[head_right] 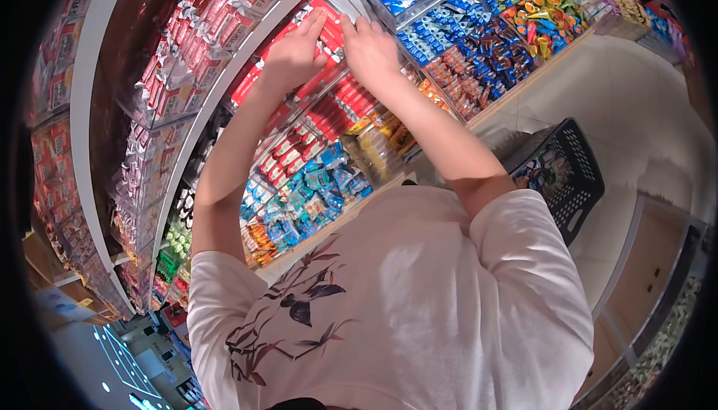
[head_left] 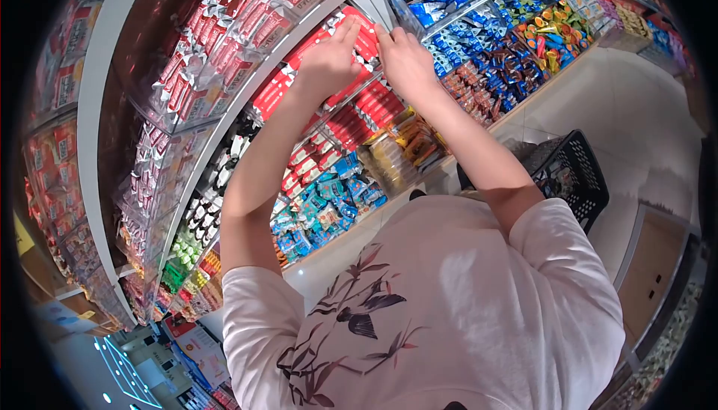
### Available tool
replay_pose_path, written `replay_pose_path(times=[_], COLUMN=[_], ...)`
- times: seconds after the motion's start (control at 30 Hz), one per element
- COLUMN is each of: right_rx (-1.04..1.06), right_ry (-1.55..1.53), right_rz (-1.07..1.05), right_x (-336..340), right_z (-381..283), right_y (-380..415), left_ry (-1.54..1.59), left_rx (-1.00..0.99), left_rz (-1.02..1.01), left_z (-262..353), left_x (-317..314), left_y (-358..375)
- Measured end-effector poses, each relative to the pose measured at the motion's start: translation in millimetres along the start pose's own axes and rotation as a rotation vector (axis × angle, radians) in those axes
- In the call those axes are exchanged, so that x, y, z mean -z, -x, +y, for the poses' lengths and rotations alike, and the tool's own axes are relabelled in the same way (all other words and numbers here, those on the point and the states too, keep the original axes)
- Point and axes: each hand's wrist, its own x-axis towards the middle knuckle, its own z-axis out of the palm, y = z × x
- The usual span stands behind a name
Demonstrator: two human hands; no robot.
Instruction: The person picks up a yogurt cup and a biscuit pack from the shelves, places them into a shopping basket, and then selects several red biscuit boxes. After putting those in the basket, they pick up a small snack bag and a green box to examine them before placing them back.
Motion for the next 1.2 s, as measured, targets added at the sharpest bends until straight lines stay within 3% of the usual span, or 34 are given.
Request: replay_pose_path(times=[0.1, 0.2, 0.43, 0.73, 1.2], right_rx=[-0.003, -0.031, -0.082, -0.065, -0.085], right_ry=[0.013, -0.101, -0.267, -0.396, -0.36], right_rz=[0.017, -0.009, -0.036, 0.038, 0.03], right_x=[-3.4, 4.3, 14.9, 9.9, 6.6], right_z=[3.2, 7.1, 16.8, 16.9, 18.2], right_y=[-1.0, 6.8, 28.9, 16.4, 6.4], left_ry=[0.052, 0.197, 0.244, 0.047, 0.049], left_rx=[0.021, 0.031, 0.258, 0.234, 0.304], left_rz=[0.004, 0.209, 0.291, 0.538, 0.53], left_z=[-0.6, -4.0, 24.0, 45.6, 46.7], left_x=[0.4, -3.5, -1.2, -27.9, -35.8], left_y=[-3.5, 2.2, 25.2, -1.3, -8.3])
